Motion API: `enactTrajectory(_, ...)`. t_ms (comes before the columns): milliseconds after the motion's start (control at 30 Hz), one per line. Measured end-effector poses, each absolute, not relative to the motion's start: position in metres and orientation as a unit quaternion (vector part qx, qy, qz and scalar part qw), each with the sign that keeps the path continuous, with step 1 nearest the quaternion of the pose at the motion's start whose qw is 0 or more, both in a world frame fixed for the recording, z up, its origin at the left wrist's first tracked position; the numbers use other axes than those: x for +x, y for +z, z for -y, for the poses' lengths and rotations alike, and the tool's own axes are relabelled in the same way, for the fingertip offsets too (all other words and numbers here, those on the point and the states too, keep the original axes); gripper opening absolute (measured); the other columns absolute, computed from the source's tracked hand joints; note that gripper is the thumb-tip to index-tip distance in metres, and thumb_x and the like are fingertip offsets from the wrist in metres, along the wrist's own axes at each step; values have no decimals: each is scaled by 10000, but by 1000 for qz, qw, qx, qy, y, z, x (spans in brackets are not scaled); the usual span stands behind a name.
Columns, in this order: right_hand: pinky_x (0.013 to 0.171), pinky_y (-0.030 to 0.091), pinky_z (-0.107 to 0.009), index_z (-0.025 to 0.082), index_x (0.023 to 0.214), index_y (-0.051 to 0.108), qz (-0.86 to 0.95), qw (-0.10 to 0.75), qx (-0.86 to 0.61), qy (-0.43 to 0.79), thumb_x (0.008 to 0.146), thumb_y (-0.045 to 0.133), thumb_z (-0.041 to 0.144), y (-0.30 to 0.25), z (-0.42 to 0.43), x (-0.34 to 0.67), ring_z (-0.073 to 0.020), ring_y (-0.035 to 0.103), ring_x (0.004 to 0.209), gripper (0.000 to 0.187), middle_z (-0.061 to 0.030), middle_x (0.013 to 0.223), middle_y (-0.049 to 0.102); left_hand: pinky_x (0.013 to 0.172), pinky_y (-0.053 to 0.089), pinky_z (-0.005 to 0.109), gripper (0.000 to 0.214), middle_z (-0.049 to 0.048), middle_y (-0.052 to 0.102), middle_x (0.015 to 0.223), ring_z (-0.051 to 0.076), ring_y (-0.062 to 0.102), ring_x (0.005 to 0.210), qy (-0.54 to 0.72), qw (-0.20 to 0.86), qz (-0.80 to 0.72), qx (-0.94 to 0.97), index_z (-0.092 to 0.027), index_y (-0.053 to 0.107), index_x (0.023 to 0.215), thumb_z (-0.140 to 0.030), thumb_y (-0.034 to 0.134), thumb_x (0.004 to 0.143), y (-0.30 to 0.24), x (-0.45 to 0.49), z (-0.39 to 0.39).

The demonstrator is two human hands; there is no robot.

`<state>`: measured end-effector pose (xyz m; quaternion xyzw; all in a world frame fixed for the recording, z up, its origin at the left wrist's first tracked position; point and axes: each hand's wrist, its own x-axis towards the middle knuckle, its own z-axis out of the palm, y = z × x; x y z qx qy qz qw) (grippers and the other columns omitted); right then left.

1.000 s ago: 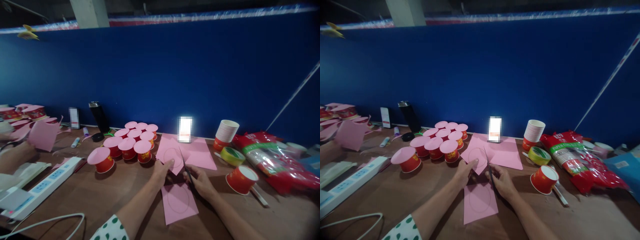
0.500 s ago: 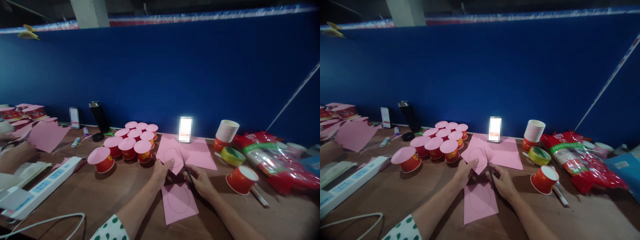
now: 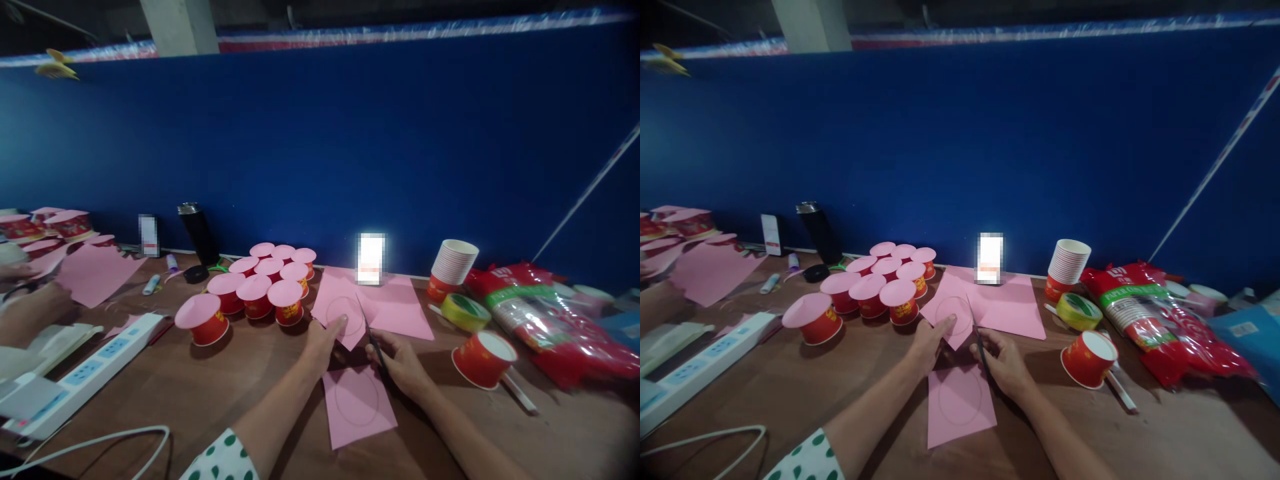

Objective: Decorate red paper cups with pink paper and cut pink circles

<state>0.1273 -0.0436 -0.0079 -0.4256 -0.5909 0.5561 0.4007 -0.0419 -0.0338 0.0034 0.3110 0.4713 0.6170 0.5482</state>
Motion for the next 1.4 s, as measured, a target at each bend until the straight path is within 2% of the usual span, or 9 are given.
enactTrajectory(200, 436, 423, -198, 169, 1101, 609, 587, 394, -429, 563, 746, 679, 468, -8, 44, 129, -94, 494, 534, 469, 13, 687, 547, 654, 540, 307, 489, 132, 715, 814, 213, 667, 708, 616, 534, -473, 335, -61, 668, 935, -392, 802, 601, 3, -43, 34)
enactTrajectory(433, 420, 412, -199, 163, 1135, 588, 569, 400, -441, 567, 721, 700, 472, -10, 44, 128, -96, 483, 524, 528, 19, 676, 532, 649, 536, 308, 525, 124, 712, 787, 207, 657, 679, 612, 527, -484, 336, -49, 670, 941, -395, 814, 573, 10, -42, 38)
enactTrajectory(700, 428, 415, -198, 161, 1106, 610, 579, 398, -431, 566, 720, 703, 459, -7, 44, 128, -97, 492, 523, 497, 17, 661, 541, 686, 542, 320, 572, 131, 716, 797, 224, 668, 731, 620, 533, -471, 330, -47, 661, 1011, -376, 820, 571, 8, -42, 36)
enactTrajectory(1167, 421, 413, -200, 157, 1073, 607, 560, 392, -444, 579, 688, 722, 468, -3, 45, 126, -86, 489, 499, 508, 39, 651, 531, 597, 545, 290, 464, 92, 699, 678, 203, 659, 648, 623, 541, -473, 307, -64, 680, 899, -349, 824, 563, 11, -41, 36)
enactTrajectory(1400, 425, 412, -202, 159, 1084, 600, 562, 390, -443, 580, 698, 714, 482, -4, 45, 127, -81, 482, 492, 516, 48, 636, 517, 547, 529, 268, 451, 92, 698, 684, 182, 643, 598, 622, 546, -468, 309, -69, 675, 871, -368, 821, 567, 9, -42, 35)
